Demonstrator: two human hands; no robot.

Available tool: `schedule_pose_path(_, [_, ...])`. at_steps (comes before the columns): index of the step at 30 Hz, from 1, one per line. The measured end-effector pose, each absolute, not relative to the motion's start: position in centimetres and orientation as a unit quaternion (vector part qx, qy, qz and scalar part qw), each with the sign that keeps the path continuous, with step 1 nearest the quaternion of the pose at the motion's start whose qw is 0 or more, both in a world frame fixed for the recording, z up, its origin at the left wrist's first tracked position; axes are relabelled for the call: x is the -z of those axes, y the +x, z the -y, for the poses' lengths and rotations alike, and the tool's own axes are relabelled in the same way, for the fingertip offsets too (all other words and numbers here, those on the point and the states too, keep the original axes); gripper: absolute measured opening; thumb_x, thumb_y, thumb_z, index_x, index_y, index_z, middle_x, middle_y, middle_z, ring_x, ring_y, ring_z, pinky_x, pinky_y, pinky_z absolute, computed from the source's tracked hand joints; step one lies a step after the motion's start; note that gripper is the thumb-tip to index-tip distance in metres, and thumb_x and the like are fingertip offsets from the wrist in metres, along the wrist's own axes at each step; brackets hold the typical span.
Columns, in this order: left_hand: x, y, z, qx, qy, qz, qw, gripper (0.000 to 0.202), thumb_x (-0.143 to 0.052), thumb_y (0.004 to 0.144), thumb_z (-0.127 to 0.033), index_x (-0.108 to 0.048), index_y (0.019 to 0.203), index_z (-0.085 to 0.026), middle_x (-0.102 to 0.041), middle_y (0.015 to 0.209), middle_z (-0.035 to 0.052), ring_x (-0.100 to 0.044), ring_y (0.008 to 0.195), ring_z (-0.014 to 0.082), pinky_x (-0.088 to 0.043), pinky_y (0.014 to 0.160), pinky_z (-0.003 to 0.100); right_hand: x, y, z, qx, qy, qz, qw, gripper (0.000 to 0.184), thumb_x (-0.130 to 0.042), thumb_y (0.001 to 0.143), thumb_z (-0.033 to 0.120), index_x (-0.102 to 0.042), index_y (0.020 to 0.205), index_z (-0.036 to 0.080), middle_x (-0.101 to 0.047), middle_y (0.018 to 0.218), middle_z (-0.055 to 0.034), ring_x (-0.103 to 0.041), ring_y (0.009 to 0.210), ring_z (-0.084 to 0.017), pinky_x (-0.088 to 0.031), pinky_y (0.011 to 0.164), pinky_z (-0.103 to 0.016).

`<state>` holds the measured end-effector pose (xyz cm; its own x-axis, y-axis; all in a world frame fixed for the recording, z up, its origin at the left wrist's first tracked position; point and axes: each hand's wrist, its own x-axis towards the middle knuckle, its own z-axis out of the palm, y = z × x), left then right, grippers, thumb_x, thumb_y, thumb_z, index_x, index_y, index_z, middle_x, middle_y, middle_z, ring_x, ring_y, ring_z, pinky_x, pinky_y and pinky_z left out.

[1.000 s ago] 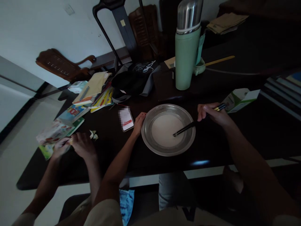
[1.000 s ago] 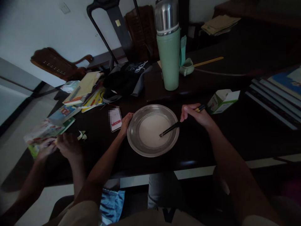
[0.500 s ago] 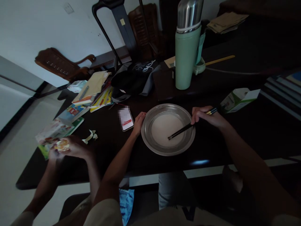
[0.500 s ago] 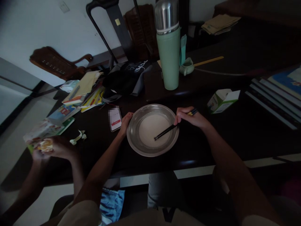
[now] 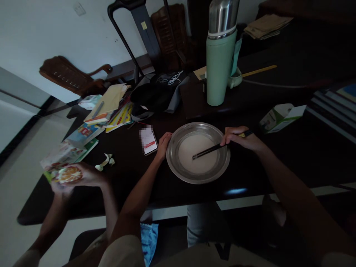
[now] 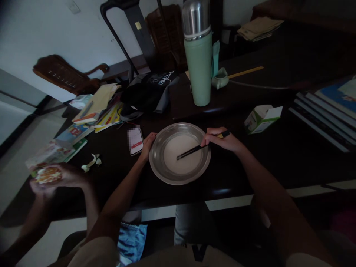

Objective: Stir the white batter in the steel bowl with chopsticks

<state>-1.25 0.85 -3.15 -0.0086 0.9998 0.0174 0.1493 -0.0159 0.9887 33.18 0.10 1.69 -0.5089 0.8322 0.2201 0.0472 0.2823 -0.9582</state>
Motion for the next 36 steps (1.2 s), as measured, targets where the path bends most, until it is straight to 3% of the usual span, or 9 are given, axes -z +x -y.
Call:
schedule_pose_path(6, [3.0,-1.1,-0.7,-0.464,0.537,-0.537,0.456,0.036,-0.054,0.081,-0.052,-0.060,0.078,-0.017,-0.057,0.072,0.0011,-0.048,0.067,0.0137,-0.039,0.064,0.026,-1.3,34.4,-0.4,-0.478,-0.347,0.642,0.488,0.044,-0.054,0.090,0.049,-0.063,0.057,0.021,-0.069,0.060,-0.0035,-0.062,0.059,-0.017,-0.048,0.065,-0.033])
schedule_pose_path(12, [2.5,-0.9,-0.5,-0.466,0.535,-0.534,0.459,0.036,-0.055,0.079,-0.052,-0.059,0.076,-0.017,-0.056,0.071,0.0006,-0.047,0.066,0.0132,-0.038,0.064,0.026,-1.8,33.5,-0.2,-0.534,-0.300,0.689,0.387,0.039,-0.058,0.087,0.050,-0.064,0.060,0.021,-0.072,0.067,-0.0036,-0.065,0.065,-0.019,-0.048,0.065,-0.033])
schedule_pose_path(15, [2.5,-0.9,-0.5,-0.466,0.534,-0.536,0.459,0.035,-0.054,0.080,-0.051,-0.059,0.077,-0.017,-0.055,0.071,0.0004,-0.047,0.066,0.0135,-0.038,0.063,0.026,-1.8,33.6,-0.3,-0.499,-0.336,0.685,0.411,0.035,-0.060,0.086,0.048,-0.066,0.063,0.022,-0.072,0.072,-0.0030,-0.066,0.070,-0.019,-0.049,0.069,-0.033])
schedule_pose_path(19, [2.6,-0.9,-0.5,-0.470,0.531,-0.534,0.461,0.034,-0.055,0.080,-0.051,-0.058,0.076,-0.017,-0.054,0.070,0.0004,-0.047,0.066,0.0133,-0.037,0.062,0.026,-1.2,34.3,-0.4,-0.485,-0.329,0.646,0.489,0.045,-0.053,0.090,0.049,-0.062,0.055,0.022,-0.067,0.059,-0.0036,-0.061,0.059,-0.019,-0.047,0.063,-0.036])
schedule_pose_path(25, [2.3,-0.8,-0.5,-0.463,0.534,-0.543,0.455,0.036,-0.055,0.080,-0.053,-0.060,0.080,-0.017,-0.055,0.070,0.0005,-0.047,0.065,0.0136,-0.038,0.062,0.026,-1.4,33.3,-0.3,-0.494,-0.309,0.708,0.398,0.039,-0.058,0.086,0.053,-0.065,0.061,0.024,-0.071,0.068,-0.0040,-0.062,0.072,-0.022,-0.048,0.070,-0.039])
schedule_pose_path(28, [2.3,-0.8,-0.4,-0.468,0.534,-0.538,0.454,0.035,-0.055,0.080,-0.052,-0.060,0.079,-0.018,-0.055,0.071,0.0004,-0.047,0.066,0.0136,-0.038,0.063,0.026,-1.5,33.7,-0.5,-0.470,-0.341,0.678,0.449,0.037,-0.057,0.087,0.050,-0.066,0.062,0.025,-0.070,0.069,-0.0037,-0.063,0.071,-0.021,-0.048,0.074,-0.040])
schedule_pose_path(32, [2.4,-0.9,-0.5,-0.462,0.527,-0.540,0.467,0.035,-0.056,0.080,-0.053,-0.059,0.081,-0.017,-0.054,0.069,-0.0004,-0.045,0.064,0.0130,-0.037,0.061,0.026,-1.3,34.4,-0.6,-0.487,-0.322,0.642,0.497,0.045,-0.053,0.091,0.048,-0.062,0.056,0.022,-0.066,0.059,-0.0035,-0.060,0.059,-0.019,-0.046,0.064,-0.036])
schedule_pose_path(36, [2.5,-1.0,-0.6,-0.463,0.538,-0.537,0.455,0.036,-0.056,0.079,-0.053,-0.060,0.079,-0.017,-0.053,0.069,-0.0005,-0.045,0.064,0.0129,-0.037,0.062,0.026,-1.5,33.4,-0.2,-0.516,-0.308,0.685,0.412,0.042,-0.056,0.087,0.051,-0.063,0.058,0.022,-0.069,0.065,-0.0031,-0.063,0.066,-0.020,-0.047,0.069,-0.036])
